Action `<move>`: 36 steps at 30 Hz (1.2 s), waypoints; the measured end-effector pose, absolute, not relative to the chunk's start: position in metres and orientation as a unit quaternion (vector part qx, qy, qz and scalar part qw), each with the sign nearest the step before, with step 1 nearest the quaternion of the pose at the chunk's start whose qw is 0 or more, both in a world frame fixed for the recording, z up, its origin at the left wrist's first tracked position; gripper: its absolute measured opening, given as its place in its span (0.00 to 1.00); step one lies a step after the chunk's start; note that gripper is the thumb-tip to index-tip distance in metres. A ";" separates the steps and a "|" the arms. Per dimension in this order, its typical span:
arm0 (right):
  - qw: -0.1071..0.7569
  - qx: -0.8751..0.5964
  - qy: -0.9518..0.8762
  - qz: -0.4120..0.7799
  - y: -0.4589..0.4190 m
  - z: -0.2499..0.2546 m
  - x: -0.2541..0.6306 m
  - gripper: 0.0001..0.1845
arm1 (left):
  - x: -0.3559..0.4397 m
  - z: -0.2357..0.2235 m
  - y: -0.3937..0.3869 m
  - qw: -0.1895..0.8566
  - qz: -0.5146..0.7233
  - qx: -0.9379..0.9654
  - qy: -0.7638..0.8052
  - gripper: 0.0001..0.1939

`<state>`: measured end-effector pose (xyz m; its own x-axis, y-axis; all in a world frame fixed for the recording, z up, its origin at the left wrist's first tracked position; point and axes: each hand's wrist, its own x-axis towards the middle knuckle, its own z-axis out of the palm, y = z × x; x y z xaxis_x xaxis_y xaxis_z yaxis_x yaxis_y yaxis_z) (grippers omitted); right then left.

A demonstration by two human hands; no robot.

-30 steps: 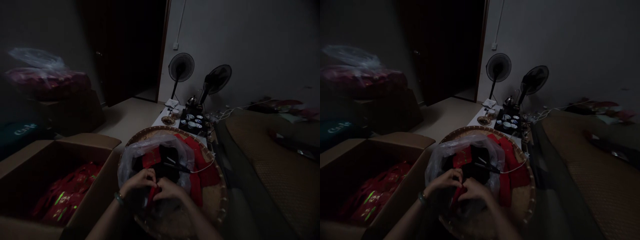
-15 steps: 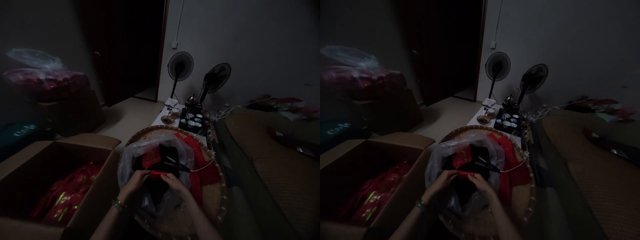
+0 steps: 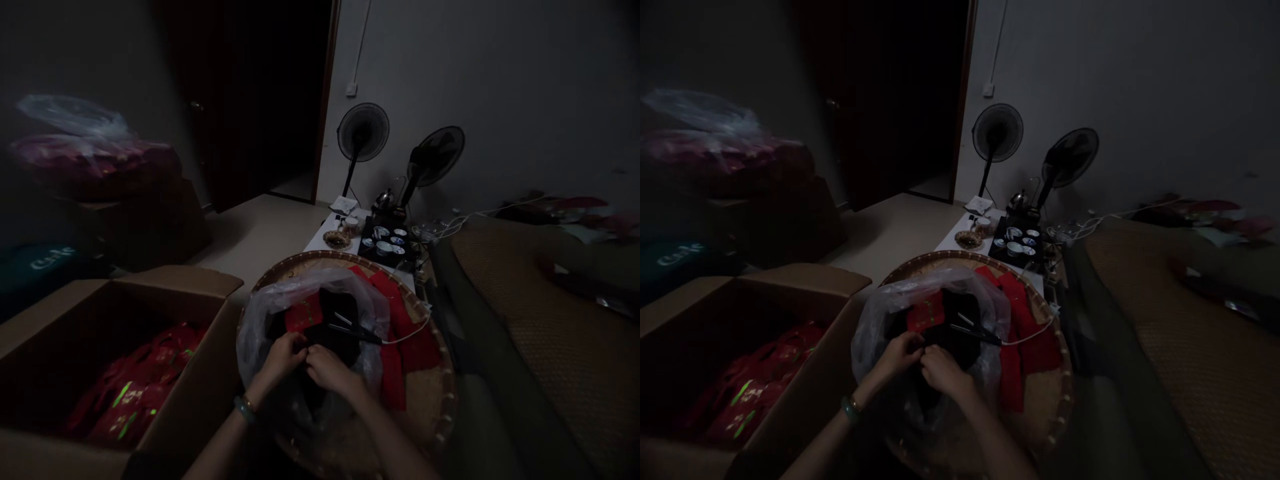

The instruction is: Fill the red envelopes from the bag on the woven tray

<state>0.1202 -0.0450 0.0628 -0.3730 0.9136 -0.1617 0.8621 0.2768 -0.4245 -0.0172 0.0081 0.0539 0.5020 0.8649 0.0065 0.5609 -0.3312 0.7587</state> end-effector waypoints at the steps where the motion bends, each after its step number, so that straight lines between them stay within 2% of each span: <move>1: 0.073 -0.553 -0.801 0.217 -0.045 0.063 0.121 0.12 | -0.019 0.054 0.010 0.348 0.205 0.794 0.455 0.11; 7: 0.274 -0.518 -0.777 0.231 -0.051 0.050 0.131 0.06 | -0.026 0.061 0.010 0.285 0.191 0.805 0.484 0.11; 11: 0.411 -0.584 -0.666 0.215 -0.051 0.021 0.143 0.12 | -0.027 0.060 0.009 0.303 0.196 0.810 0.462 0.12; 13: 0.378 -0.631 -0.649 0.196 -0.049 0.007 0.148 0.19 | -0.028 0.057 0.010 0.303 0.198 0.814 0.454 0.13; 16: 0.244 -0.651 -0.695 0.182 -0.044 -0.004 0.149 0.37 | -0.028 0.054 0.012 0.297 0.201 0.814 0.456 0.14; 18: 0.173 -0.661 -0.711 0.165 -0.040 -0.003 0.145 0.43 | -0.028 0.053 0.012 0.296 0.212 0.812 0.456 0.14; 21: 0.116 -0.677 -0.713 0.139 -0.034 0.003 0.138 0.40 | -0.028 0.054 0.011 0.290 0.233 0.802 0.468 0.11; 25: 0.087 -0.671 -0.727 0.121 -0.027 0.010 0.136 0.39 | -0.029 0.056 0.010 0.301 0.224 0.801 0.466 0.11; 27: 0.080 -0.658 -0.738 0.123 -0.025 0.011 0.139 0.37 | -0.030 0.057 0.010 0.311 0.215 0.803 0.461 0.13; 30: 0.079 -0.645 -0.748 0.132 -0.024 0.010 0.141 0.28 | -0.032 0.060 0.011 0.313 0.206 0.798 0.471 0.14; 36: 0.106 -0.651 -0.742 0.119 -0.023 -0.003 0.139 0.25 | -0.034 0.077 0.014 0.269 0.181 0.793 0.515 0.11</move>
